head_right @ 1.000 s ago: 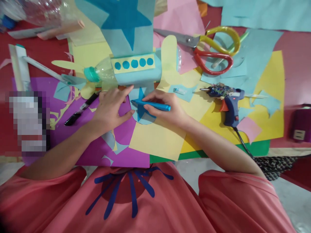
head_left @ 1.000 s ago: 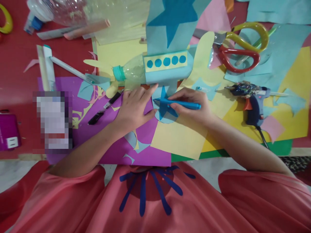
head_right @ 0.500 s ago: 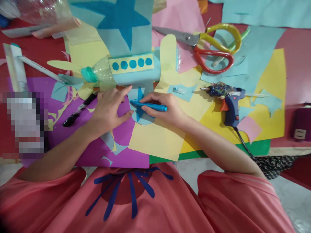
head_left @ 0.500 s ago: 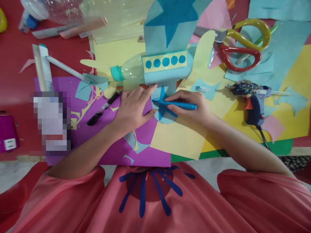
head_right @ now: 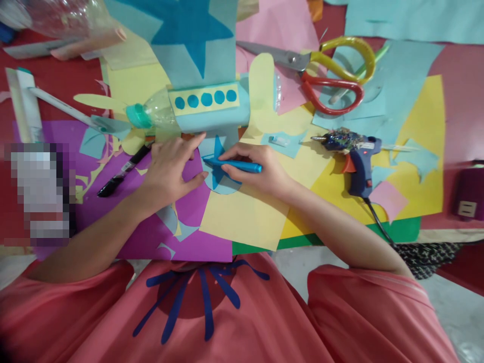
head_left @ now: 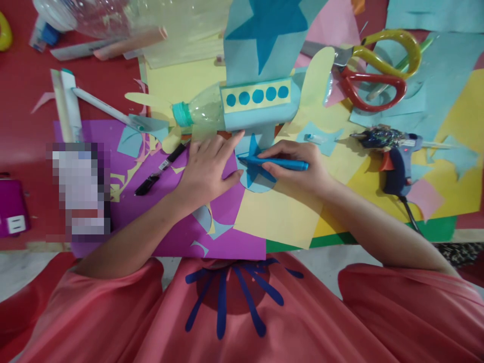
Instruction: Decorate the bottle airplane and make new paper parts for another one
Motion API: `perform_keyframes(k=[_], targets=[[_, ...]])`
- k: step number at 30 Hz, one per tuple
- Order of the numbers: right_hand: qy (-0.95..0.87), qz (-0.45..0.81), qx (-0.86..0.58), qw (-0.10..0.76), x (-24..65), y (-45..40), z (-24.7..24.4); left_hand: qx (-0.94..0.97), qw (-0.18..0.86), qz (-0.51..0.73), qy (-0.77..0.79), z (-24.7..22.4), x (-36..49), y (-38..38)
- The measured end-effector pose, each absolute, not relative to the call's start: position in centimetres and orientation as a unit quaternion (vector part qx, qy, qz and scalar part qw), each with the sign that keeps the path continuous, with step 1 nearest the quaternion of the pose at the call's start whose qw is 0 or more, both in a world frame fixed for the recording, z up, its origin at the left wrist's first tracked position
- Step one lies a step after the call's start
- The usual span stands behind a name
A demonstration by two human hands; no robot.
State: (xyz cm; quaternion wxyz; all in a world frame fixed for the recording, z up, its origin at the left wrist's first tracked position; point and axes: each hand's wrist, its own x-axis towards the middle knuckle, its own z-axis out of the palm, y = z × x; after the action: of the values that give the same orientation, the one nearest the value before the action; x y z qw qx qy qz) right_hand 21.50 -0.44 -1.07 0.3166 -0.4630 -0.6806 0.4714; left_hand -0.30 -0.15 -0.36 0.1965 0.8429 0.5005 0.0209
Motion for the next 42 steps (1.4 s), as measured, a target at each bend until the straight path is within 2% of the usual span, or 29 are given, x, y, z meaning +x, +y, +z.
perform_keyframes(k=[42], targets=[[-0.658,0.476,-0.478,0.335,21.69,-0.53,-1.26,0.841,0.198,0.009,0.504,-0.16,-0.14,-0.11]])
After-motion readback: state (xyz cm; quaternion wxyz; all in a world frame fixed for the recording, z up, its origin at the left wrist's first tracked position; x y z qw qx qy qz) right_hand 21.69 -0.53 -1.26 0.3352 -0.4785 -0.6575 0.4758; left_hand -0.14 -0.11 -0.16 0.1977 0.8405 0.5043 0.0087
